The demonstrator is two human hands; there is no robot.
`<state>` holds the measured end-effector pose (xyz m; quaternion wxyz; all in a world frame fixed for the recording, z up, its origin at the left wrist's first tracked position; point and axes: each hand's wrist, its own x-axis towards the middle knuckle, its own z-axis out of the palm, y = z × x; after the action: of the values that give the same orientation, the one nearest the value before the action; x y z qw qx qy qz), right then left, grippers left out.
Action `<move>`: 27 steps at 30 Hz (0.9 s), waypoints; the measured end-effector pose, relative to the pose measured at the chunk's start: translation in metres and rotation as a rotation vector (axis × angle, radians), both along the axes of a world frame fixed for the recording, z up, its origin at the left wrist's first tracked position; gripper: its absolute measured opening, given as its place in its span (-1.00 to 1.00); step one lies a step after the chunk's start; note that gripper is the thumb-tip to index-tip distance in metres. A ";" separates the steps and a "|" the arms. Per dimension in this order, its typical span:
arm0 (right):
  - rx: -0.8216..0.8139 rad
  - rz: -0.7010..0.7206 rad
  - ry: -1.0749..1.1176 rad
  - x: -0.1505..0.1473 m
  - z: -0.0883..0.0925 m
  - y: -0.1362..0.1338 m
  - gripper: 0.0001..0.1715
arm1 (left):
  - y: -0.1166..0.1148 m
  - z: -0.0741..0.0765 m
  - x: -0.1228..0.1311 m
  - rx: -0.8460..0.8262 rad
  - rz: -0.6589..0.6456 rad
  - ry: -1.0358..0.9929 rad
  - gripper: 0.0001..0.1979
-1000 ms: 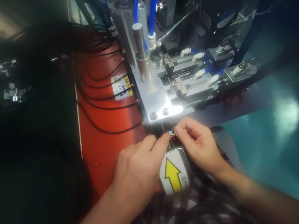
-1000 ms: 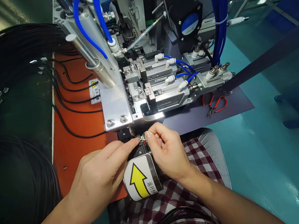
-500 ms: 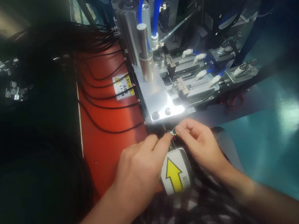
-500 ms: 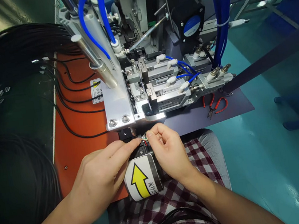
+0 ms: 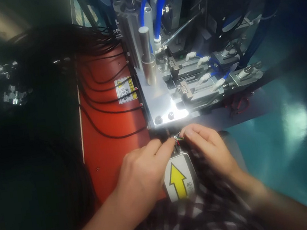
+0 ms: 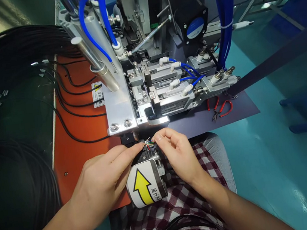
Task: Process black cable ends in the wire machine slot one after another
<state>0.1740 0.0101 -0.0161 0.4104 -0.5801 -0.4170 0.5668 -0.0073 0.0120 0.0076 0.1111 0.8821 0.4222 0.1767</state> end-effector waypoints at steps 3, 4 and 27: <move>0.017 -0.006 -0.062 0.002 0.003 -0.001 -0.79 | 0.000 0.001 -0.001 -0.014 0.000 0.000 -0.68; 0.015 -0.007 -0.083 0.002 0.004 -0.001 -0.81 | -0.001 0.002 -0.001 -0.017 -0.003 -0.001 -0.68; -0.037 -0.026 -0.111 -0.002 0.011 0.004 -0.83 | -0.001 0.001 0.000 0.004 -0.009 0.001 -0.70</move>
<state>0.1718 0.0137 -0.0050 0.3832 -0.6236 -0.4208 0.5359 -0.0076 0.0106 0.0085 0.1097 0.8843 0.4181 0.1767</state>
